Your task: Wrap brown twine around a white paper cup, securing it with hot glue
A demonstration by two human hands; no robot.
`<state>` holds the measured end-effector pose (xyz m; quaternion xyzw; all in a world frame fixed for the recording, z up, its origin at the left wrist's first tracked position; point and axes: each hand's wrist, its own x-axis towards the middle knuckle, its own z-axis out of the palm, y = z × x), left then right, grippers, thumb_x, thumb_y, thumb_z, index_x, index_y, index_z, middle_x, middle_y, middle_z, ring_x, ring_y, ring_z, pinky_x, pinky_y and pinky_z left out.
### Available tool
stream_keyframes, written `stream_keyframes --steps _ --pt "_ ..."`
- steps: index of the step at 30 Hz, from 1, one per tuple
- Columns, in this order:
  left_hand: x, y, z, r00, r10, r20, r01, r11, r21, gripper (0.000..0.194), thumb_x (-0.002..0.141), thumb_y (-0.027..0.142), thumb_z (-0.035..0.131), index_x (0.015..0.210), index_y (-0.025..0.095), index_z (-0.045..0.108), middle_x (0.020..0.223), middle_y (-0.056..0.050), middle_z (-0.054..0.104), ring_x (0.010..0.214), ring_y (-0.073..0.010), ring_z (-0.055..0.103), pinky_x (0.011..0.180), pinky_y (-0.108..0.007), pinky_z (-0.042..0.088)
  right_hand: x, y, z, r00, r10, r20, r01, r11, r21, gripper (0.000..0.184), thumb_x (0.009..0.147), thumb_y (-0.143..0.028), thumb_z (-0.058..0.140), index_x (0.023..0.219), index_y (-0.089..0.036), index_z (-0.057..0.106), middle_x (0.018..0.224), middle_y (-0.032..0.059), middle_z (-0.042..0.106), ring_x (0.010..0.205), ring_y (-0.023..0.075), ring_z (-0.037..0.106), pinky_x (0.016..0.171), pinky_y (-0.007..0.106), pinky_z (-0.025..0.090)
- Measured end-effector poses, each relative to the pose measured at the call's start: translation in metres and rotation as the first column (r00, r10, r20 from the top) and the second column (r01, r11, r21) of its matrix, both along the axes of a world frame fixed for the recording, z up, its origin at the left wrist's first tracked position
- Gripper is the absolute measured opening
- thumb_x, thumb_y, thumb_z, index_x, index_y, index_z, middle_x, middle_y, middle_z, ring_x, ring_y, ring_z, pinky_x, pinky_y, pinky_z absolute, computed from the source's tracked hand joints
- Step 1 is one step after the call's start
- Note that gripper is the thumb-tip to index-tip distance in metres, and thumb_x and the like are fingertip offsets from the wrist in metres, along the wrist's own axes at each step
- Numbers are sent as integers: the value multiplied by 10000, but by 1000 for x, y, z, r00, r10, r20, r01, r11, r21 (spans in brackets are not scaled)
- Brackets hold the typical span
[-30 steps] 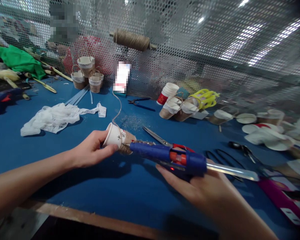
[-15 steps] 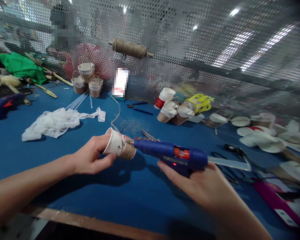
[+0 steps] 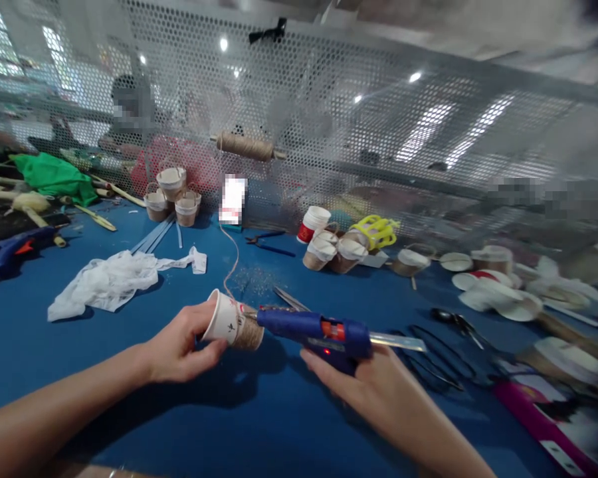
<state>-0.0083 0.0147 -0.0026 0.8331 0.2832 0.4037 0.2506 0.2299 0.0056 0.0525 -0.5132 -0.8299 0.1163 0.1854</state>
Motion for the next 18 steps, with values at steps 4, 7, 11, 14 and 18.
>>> stream_keyframes --steps 4,7,11,14,18 --pt "0 2 -1 1000 0 2 0 1000 11 178 748 111 430 836 108 585 855 -95 645 779 -175 569 760 -307 451 -1 1 0 1000 12 -10 -12 999 -33 224 804 -324 456 677 -199 591 391 -54 467 352 105 445 355 216 365" --pt "0 2 -3 1000 -2 2 2 1000 13 171 749 126 432 826 105 584 819 -90 635 784 -182 561 769 -321 446 -2 3 0 999 32 -42 -33 999 -33 212 799 -321 457 722 -207 618 384 -55 481 355 116 470 364 220 367" --pt "1 3 -4 1000 -17 20 17 1000 -4 185 749 113 411 800 100 588 831 -93 632 779 -175 559 760 -306 444 -3 5 -3 997 5 -81 -7 1000 -23 220 769 -365 484 735 -210 636 414 -35 519 442 146 542 416 231 399" --pt "0 3 -5 999 -26 34 26 1000 1 189 752 120 412 812 105 590 867 -100 634 802 -183 557 775 -321 444 -2 6 -5 996 -10 -84 7 999 -45 229 764 -377 490 766 -208 645 396 -38 503 416 143 523 405 236 386" --pt "-1 3 -5 1000 -17 25 16 1000 17 174 752 124 422 816 111 583 824 -92 634 796 -188 560 793 -336 445 -1 7 -6 996 -2 -85 -4 998 -69 232 773 -377 490 757 -205 644 366 -50 467 369 126 474 390 237 364"
